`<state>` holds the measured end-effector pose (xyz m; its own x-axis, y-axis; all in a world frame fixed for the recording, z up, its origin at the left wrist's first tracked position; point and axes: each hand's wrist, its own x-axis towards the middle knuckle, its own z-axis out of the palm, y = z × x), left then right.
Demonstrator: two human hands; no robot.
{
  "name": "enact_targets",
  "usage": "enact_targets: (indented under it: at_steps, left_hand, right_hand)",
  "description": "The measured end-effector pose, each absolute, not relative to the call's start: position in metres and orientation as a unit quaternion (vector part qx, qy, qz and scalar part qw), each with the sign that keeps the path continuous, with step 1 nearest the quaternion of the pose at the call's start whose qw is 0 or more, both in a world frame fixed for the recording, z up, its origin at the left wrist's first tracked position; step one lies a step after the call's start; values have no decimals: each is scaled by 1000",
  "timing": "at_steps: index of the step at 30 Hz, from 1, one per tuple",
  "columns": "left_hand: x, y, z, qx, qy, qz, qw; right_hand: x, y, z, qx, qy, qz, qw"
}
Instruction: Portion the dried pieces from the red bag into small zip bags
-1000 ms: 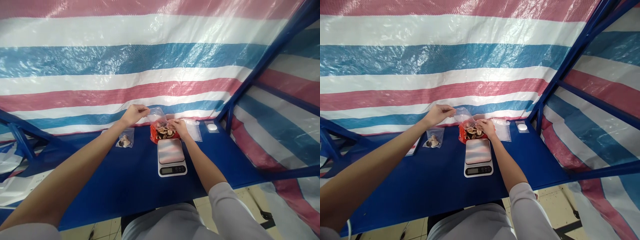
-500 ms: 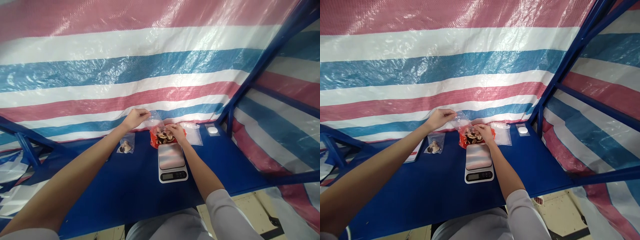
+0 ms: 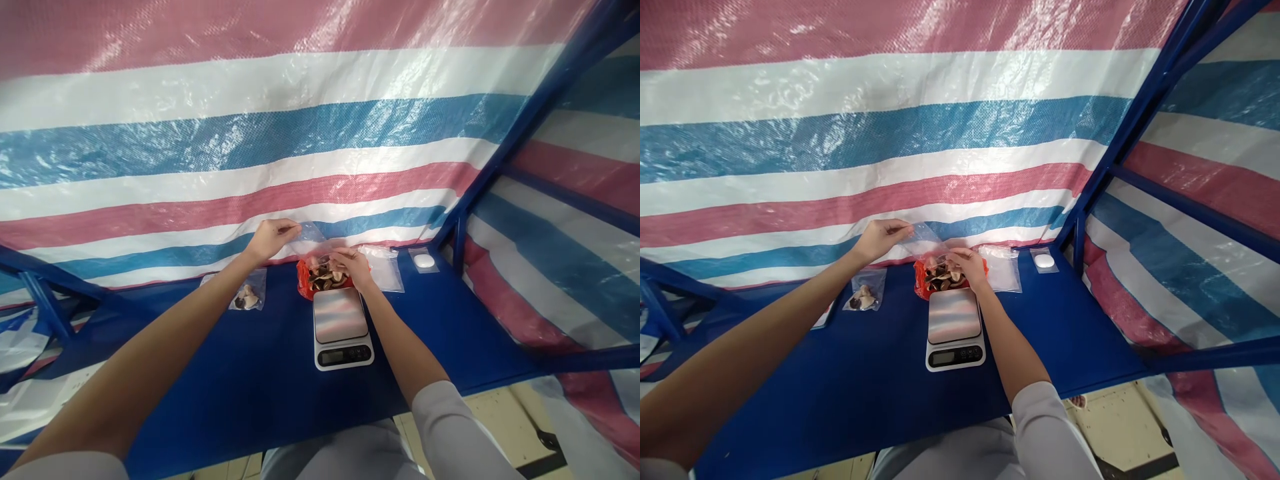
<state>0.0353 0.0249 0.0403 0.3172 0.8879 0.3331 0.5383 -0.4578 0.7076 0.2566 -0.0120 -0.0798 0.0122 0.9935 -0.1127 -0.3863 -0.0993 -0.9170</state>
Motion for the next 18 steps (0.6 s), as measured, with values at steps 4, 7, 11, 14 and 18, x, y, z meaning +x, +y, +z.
enact_targets:
  at_steps: [4,7,11,14,18]
  left_hand:
    - [36,19,50,780,450,339,274]
    - [35,8,55,784,441,317,302]
    - [32,-16,46,749,473,360,292]
    - [34,-36,26,681,501,435,310]
    - [49,-58,-9,545,505,531,408]
  right_hand:
    - [261,-16,-71,-407,-353,613,579]
    - [266,-24,-59,-404,-386,603,570]
    - [276,-38,-49,-427,-393,578,574]
    - [279,-52,-50,-446,-396,566,570]
    - [274,-71,-58,-463,-411,561,550]
